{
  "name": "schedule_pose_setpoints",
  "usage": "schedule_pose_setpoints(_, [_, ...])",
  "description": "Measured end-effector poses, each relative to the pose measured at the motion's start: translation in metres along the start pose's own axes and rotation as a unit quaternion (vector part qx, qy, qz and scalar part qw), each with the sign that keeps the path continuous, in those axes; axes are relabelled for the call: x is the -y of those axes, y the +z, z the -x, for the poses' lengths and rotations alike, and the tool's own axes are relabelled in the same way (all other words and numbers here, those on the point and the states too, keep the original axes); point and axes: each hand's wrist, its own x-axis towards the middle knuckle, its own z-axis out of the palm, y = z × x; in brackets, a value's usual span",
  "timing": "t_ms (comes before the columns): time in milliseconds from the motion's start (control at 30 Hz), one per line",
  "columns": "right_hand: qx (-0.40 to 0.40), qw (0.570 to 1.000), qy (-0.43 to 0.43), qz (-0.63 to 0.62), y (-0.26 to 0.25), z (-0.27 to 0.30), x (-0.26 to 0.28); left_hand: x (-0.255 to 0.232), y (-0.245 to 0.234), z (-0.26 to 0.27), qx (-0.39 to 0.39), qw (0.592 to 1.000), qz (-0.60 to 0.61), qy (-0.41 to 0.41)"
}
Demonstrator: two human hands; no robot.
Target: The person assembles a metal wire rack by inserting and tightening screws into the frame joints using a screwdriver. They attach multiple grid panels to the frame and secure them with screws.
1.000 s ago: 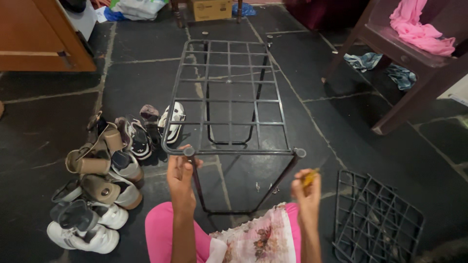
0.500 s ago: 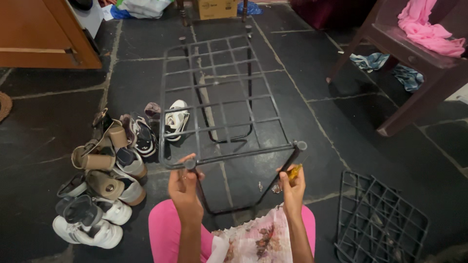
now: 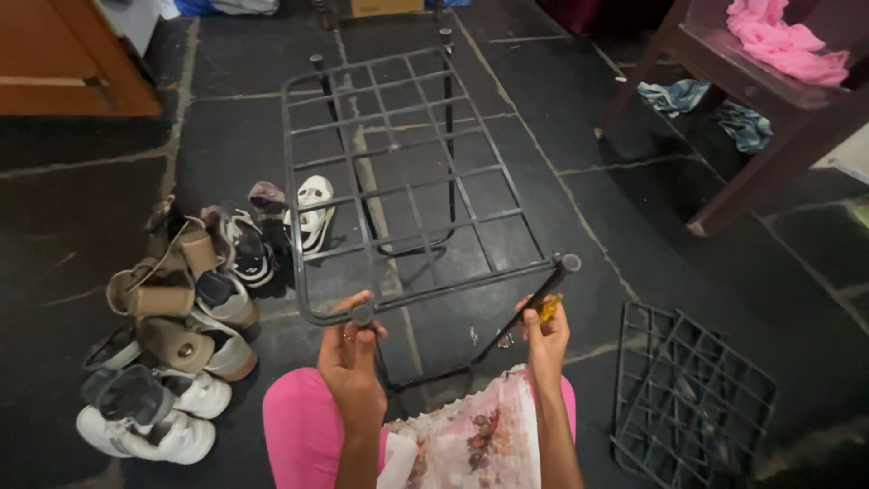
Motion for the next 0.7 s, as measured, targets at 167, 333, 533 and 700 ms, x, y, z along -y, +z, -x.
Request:
schedule_pose_setpoints(167, [-0.021,0.999,0.02,-0.017,-0.013,0.008,0.001,0.003,0.005,-0.002,0.011,1.0,0.014,-0.016])
schedule_pose_setpoints(333, [-0.033,0.999,0.011,-0.002,-0.02,0.014,0.004,0.011,0.009,-0.004,0.022,1.0,0.012,-0.014])
schedule_pose_setpoints(533, [-0.028,0.999,0.009,-0.031,-0.023,0.02,0.017,0.013,0.016,-0.013,0.051,0.998,0.019,-0.022])
schedule_pose_setpoints(700, [-0.032,0.998,0.039,-0.03,-0.026,0.018,0.018,0.011,0.016,-0.022,0.074,0.997,0.015,-0.033])
